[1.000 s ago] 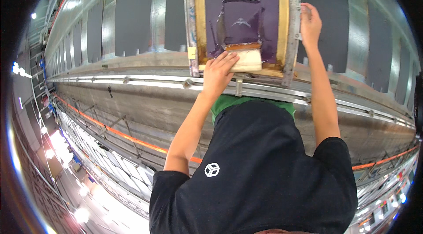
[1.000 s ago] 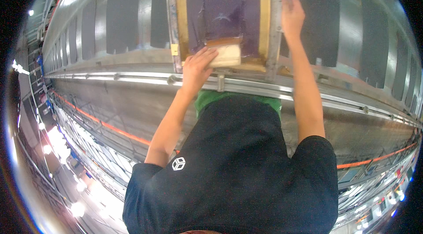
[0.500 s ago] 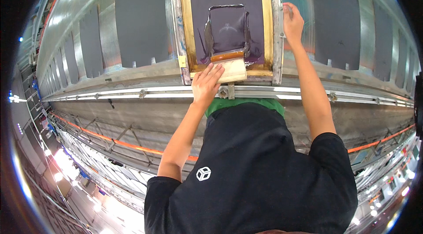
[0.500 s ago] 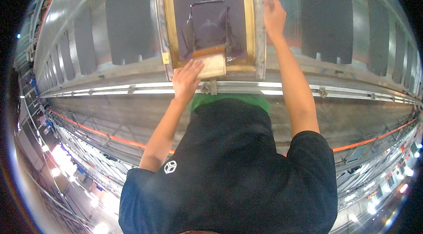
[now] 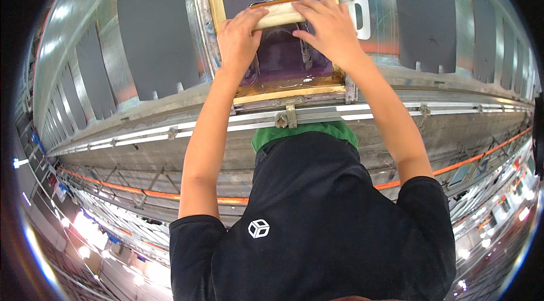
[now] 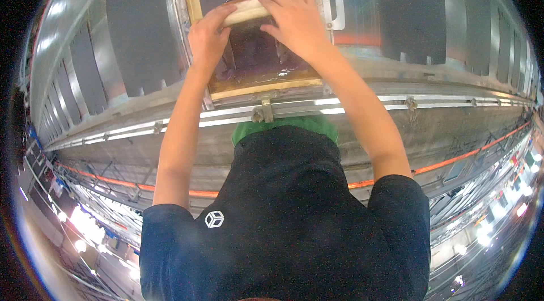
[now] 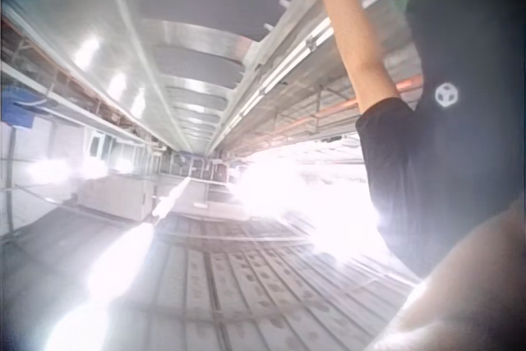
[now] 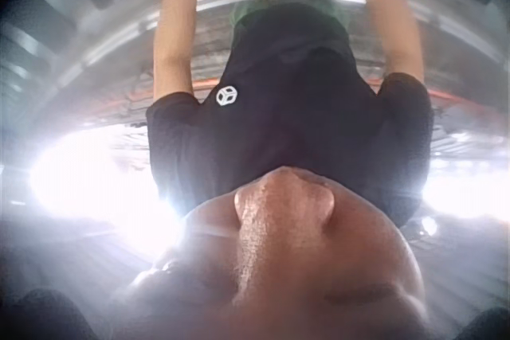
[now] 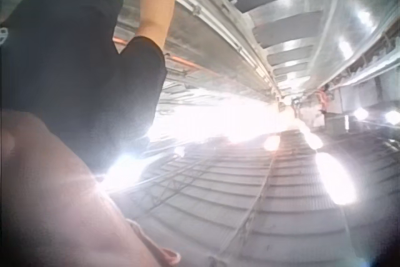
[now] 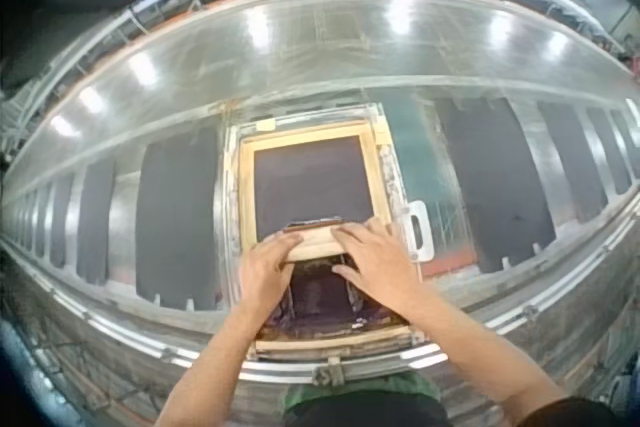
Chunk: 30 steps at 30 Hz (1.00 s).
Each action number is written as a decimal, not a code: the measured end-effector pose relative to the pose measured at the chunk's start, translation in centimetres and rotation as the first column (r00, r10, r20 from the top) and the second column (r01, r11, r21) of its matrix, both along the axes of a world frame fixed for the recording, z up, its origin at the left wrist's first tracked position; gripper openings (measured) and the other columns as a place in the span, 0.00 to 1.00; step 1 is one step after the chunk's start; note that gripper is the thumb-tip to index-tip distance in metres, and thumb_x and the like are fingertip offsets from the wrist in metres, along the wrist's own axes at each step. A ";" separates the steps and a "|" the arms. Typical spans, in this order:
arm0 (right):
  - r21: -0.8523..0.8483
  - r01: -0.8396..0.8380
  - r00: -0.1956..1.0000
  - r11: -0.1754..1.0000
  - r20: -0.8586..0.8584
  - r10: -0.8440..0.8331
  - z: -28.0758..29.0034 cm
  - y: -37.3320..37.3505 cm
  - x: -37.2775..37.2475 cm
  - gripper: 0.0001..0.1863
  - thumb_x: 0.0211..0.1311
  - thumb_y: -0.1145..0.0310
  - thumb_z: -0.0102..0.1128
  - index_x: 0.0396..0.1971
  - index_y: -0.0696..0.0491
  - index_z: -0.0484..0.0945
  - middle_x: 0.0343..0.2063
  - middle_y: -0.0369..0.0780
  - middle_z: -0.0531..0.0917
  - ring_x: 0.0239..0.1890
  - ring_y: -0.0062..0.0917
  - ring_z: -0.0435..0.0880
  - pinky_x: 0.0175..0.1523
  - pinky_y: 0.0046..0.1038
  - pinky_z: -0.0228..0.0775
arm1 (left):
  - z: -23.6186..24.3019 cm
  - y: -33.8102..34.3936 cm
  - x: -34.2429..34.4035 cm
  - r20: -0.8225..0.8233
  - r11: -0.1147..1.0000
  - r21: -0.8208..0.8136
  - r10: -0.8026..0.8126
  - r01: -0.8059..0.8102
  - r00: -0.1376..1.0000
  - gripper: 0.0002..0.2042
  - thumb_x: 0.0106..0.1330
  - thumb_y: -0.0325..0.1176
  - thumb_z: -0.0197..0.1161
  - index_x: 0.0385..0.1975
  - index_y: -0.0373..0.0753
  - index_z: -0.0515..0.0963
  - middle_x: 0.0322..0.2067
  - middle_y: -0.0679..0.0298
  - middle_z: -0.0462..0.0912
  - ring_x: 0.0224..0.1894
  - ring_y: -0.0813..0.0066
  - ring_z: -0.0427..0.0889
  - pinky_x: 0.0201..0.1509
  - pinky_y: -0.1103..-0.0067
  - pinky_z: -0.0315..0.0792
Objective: The person carries a screen printing frame to a conveyor and uses a squeegee to pull purple ink across the mesh onto a white garment below. The person repeatedly strokes the squeegee to coat the screen and print the design, then lifts the frame to move to the next garment.
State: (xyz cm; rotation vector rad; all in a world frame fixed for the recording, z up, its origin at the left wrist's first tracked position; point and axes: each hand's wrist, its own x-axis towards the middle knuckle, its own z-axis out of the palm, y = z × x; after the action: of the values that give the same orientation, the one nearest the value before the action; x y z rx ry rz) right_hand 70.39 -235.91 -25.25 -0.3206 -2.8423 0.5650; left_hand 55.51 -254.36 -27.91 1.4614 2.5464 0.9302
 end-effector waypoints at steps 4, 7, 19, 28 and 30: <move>-0.091 0.028 0.999 0.995 0.019 -0.027 -1.9 -0.8 0.9 0.21 0.53 0.70 0.69 0.50 0.48 0.83 0.50 0.34 0.84 0.48 0.33 0.77 0.54 0.36 0.67 | -0.7 -0.1 1.5 -0.096 0.996 -0.083 -0.023 0.015 0.995 0.20 0.55 0.20 0.64 0.47 0.47 0.82 0.48 0.71 0.87 0.54 0.73 0.84 0.45 0.71 0.68; -0.200 0.030 0.998 0.979 0.061 -0.018 -1.7 -3.7 4.4 0.22 0.52 0.71 0.70 0.51 0.48 0.83 0.50 0.35 0.84 0.47 0.34 0.77 0.53 0.38 0.68 | -1.2 -3.3 5.2 -0.077 0.993 -0.119 -0.037 0.028 0.996 0.21 0.54 0.18 0.63 0.48 0.46 0.81 0.50 0.70 0.86 0.57 0.69 0.83 0.46 0.71 0.67; -0.123 0.067 0.996 0.990 -0.057 -0.075 -1.5 0.6 -1.6 0.18 0.57 0.70 0.69 0.49 0.47 0.84 0.48 0.35 0.86 0.49 0.35 0.79 0.55 0.37 0.69 | -0.2 1.3 -0.8 -0.032 0.999 -0.044 -0.013 0.012 0.999 0.18 0.57 0.21 0.62 0.46 0.48 0.83 0.46 0.68 0.88 0.49 0.70 0.86 0.44 0.69 0.70; -0.260 0.066 0.997 0.963 0.049 -0.055 -1.6 -6.3 7.1 0.23 0.51 0.68 0.73 0.50 0.50 0.84 0.49 0.37 0.86 0.44 0.35 0.80 0.51 0.38 0.73 | -0.4 -5.6 7.2 -0.056 0.970 -0.233 -0.084 0.069 0.995 0.21 0.55 0.18 0.62 0.49 0.45 0.80 0.52 0.68 0.85 0.59 0.69 0.82 0.45 0.69 0.69; -0.262 0.030 1.000 0.965 0.016 -0.027 -1.6 -6.6 7.9 0.24 0.51 0.67 0.75 0.51 0.50 0.84 0.50 0.38 0.86 0.44 0.33 0.81 0.51 0.36 0.74 | -1.1 -6.9 8.0 -0.042 0.975 -0.212 -0.075 0.065 0.996 0.22 0.55 0.20 0.64 0.52 0.46 0.80 0.54 0.70 0.85 0.60 0.69 0.81 0.47 0.69 0.69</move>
State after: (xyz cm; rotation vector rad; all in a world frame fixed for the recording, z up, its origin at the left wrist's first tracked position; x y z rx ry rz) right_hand 78.30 -242.55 -26.81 -0.4106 -2.7699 0.9386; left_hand 63.51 -261.24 -29.05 1.5171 2.5167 0.5997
